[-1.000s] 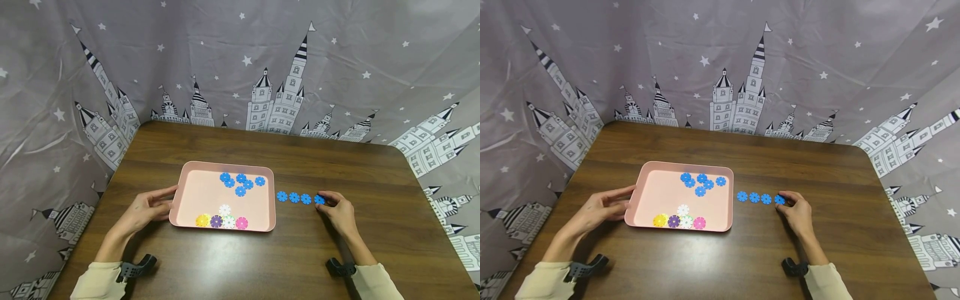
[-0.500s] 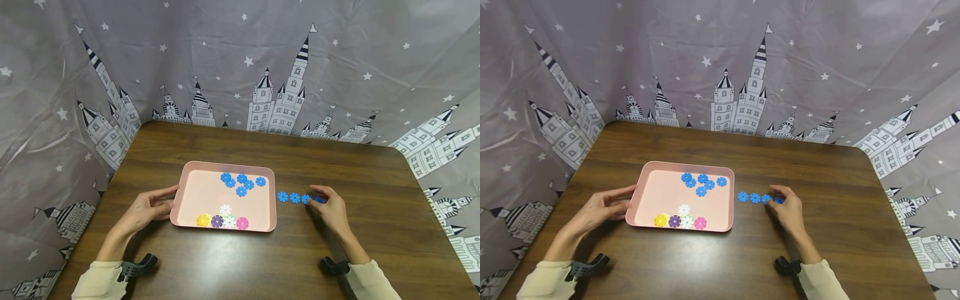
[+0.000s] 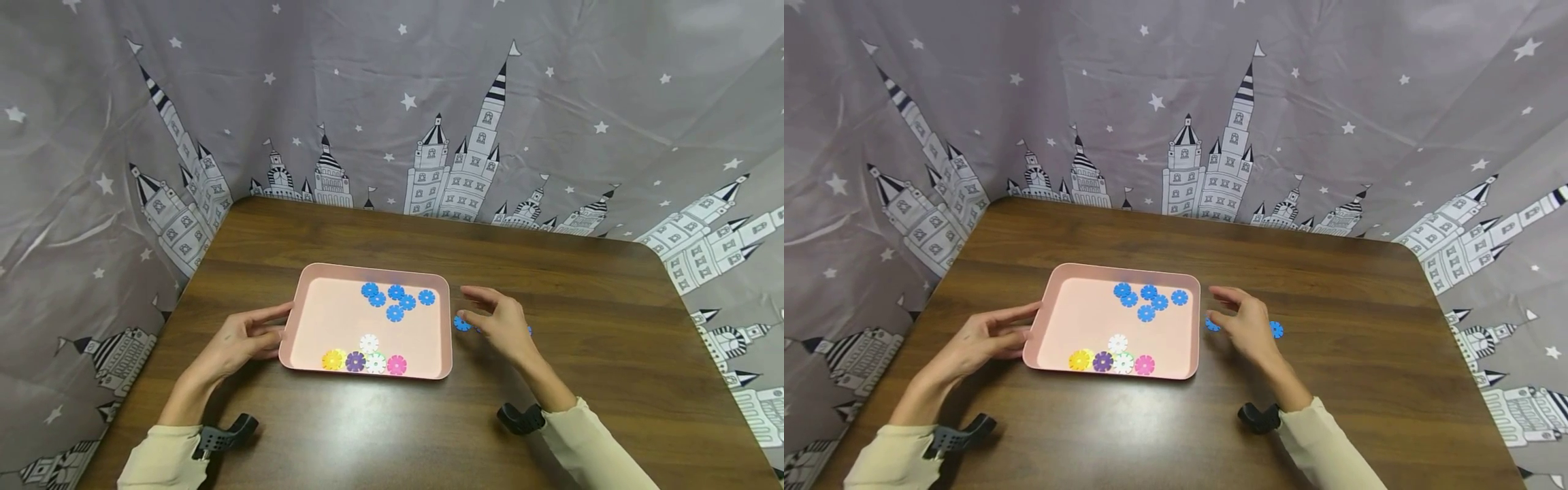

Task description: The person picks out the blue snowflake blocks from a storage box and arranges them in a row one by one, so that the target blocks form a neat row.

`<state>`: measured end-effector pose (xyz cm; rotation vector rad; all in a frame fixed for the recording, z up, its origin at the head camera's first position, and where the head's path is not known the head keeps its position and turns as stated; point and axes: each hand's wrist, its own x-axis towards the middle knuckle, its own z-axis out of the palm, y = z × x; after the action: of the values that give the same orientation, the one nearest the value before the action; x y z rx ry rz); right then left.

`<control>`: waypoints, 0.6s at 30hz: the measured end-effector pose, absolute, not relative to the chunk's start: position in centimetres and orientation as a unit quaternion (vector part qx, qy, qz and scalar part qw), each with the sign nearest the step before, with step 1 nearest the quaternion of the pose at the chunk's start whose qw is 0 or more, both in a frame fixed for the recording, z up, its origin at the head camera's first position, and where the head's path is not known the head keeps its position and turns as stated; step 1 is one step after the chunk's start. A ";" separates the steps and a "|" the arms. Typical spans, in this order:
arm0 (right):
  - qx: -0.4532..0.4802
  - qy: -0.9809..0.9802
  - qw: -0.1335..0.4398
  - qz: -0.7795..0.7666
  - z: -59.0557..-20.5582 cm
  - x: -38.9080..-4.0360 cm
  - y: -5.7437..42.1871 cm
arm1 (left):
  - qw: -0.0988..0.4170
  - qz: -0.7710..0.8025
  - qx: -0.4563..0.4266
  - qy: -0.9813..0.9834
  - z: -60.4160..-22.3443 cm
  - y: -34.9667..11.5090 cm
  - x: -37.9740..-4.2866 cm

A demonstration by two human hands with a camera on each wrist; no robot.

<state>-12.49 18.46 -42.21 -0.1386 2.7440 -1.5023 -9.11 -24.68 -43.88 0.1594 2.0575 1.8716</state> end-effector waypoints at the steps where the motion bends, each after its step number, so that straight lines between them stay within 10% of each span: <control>1: -0.049 0.878 0.010 -0.477 -42.1 -12.6 18.0 | 0.177 0.661 0.056 0.727 -43.9 -24.7 -9.1; 18: -0.087 0.882 0.079 -0.456 -42.0 -14.9 12.7 | 0.176 0.658 0.062 0.729 -43.9 -24.9 -9.1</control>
<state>-14.88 12.74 -42.02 -0.2616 2.6399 -1.3664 -9.11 -24.93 -43.90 0.1744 2.0642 1.8642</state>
